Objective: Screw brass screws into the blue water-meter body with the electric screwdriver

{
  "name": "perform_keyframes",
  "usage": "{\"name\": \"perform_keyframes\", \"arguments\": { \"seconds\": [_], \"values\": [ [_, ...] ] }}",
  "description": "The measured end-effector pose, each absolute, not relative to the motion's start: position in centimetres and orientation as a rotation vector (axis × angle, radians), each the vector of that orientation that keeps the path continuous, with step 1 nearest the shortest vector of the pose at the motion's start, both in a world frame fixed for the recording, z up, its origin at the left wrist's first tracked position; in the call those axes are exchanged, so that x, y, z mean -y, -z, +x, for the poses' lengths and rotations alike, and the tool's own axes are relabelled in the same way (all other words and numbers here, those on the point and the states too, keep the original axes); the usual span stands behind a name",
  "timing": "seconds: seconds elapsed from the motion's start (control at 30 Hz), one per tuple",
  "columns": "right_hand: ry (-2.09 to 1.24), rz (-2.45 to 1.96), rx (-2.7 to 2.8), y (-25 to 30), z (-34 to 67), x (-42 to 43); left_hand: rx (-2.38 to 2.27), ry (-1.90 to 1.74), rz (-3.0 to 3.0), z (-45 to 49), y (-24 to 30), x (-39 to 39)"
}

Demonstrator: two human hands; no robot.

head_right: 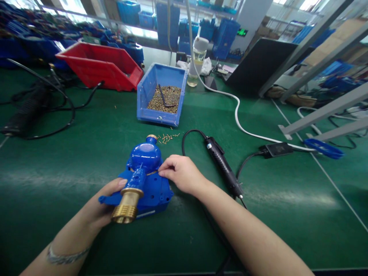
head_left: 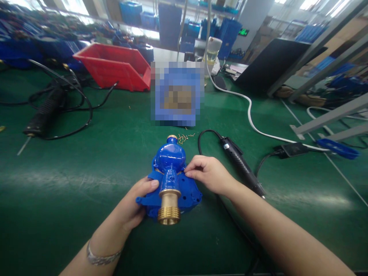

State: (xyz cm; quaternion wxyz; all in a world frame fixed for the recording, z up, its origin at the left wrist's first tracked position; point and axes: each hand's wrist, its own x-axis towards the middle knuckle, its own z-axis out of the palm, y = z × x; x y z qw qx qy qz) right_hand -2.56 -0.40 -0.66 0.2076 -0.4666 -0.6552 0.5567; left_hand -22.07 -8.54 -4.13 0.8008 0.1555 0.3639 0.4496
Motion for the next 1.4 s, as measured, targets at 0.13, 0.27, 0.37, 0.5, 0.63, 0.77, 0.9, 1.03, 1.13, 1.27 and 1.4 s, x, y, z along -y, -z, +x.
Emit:
{"name": "perform_keyframes", "arguments": {
  "seconds": [0.13, 0.27, 0.37, 0.5, 0.63, 0.77, 0.9, 1.03, 1.13, 1.27, 1.4],
  "values": [
    [-1.607, -1.238, 1.581, 1.5, -1.9, 1.0, -0.810, -0.944, 0.346, -22.0, 4.0, 8.5],
    [-1.649, -1.229, 1.419, 1.0, -0.6, 2.3, -0.827, -0.968, 0.343, -21.9, 4.0, 8.5],
    [-1.668, -1.300, 1.542, -0.1, 0.1, 3.6, -0.819, -0.969, 0.335, -21.9, 4.0, 8.6],
    [-1.361, -1.278, 1.985, -0.9, 0.4, 4.8, -0.817, -0.956, 0.314, -22.0, 3.9, 8.7],
    [-1.124, -1.155, 2.251, -0.9, 0.3, 5.2, -0.819, -0.971, 0.302, -21.9, 4.0, 8.7],
    [-0.882, -1.029, 2.459, -1.3, 0.4, 6.3, -0.834, -0.953, 0.321, -21.9, 4.1, 8.7],
    [-0.890, -0.986, 2.576, -2.4, 0.8, 6.2, -0.822, -0.958, 0.310, -21.9, 4.1, 8.8],
    [-0.814, -1.411, 2.411, -1.4, 0.7, 1.0, -0.841, -0.977, 0.285, -21.8, 4.0, 8.8],
    [-0.589, -1.635, 2.302, 1.1, -0.1, -5.0, -0.823, -0.967, 0.287, -21.8, 4.1, 8.8],
    [-0.537, -1.690, 2.308, 4.1, -1.3, -10.2, -0.809, -0.977, 0.303, -21.9, 4.2, 8.8],
    [-0.567, -1.670, 2.310, 4.9, -1.6, -10.9, -0.860, -1.026, 0.273, -21.8, 4.1, 8.8]
  ]
}}
